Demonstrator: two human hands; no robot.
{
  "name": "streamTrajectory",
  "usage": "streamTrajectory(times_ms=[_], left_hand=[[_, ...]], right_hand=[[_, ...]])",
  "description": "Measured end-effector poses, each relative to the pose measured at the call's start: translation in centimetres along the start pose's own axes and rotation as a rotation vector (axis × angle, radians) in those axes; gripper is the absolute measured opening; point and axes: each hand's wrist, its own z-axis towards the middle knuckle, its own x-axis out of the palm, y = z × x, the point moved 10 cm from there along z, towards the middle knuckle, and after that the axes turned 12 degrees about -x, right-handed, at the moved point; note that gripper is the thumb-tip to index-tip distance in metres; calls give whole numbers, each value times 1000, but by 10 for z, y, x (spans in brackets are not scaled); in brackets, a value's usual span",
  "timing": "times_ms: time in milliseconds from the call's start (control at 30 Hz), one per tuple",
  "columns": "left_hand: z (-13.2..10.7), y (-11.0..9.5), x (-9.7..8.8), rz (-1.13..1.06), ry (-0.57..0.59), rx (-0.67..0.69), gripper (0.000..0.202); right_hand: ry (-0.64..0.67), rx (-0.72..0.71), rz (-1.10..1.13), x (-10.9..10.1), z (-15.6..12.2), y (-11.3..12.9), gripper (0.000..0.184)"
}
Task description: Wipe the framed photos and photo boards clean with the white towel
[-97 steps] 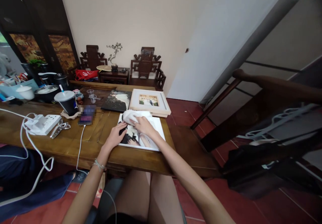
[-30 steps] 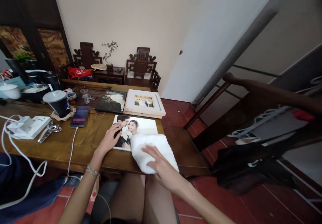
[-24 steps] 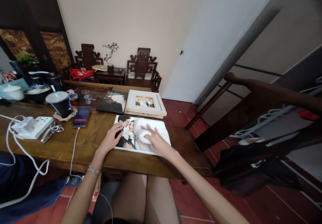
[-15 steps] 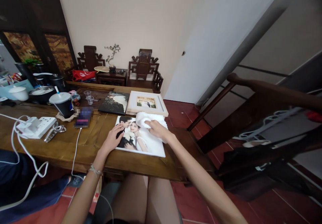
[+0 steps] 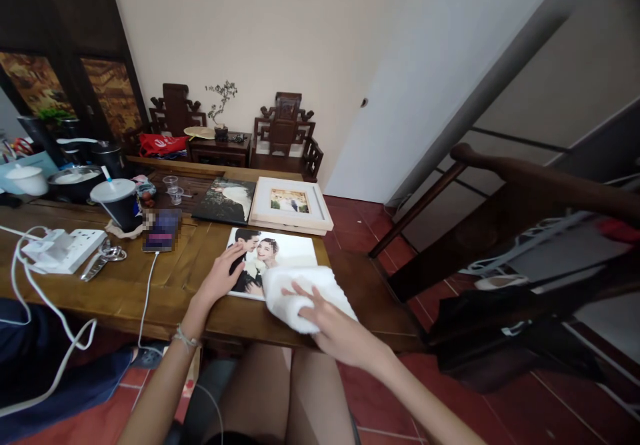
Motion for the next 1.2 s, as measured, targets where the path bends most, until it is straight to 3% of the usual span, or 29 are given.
streamTrajectory(times_ms=[167, 267, 367, 567, 700, 833, 1033, 1133, 1200], left_hand=[[1, 4, 0, 10, 0, -11, 41], [1, 5, 0, 4, -2, -22, 40], [1, 5, -1, -1, -11, -20, 40], [1, 6, 1, 8, -11, -25, 40], [1, 4, 1, 15, 2, -16, 41], [1, 3, 1, 13, 12, -10, 43], [1, 5, -1, 0, 13, -18, 42], [1, 4, -1, -7, 14, -19, 42], [1, 1, -2, -17, 9, -16, 43]], right_hand=[[-128, 119, -166, -28, 47, -78, 55], [-177, 205, -278, -36, 68, -104, 52], [-174, 194, -313, -24, 67, -89, 48], [-70, 37, -222, 21, 15, -4, 45], [-4, -48, -56, 25, -4, 24, 46], [-18, 21, 40, 2, 18, -8, 51], [-102, 209, -44, -35, 91, -84, 51], [-130, 209, -65, -39, 113, -91, 49], [-133, 200, -76, -33, 113, -82, 48]])
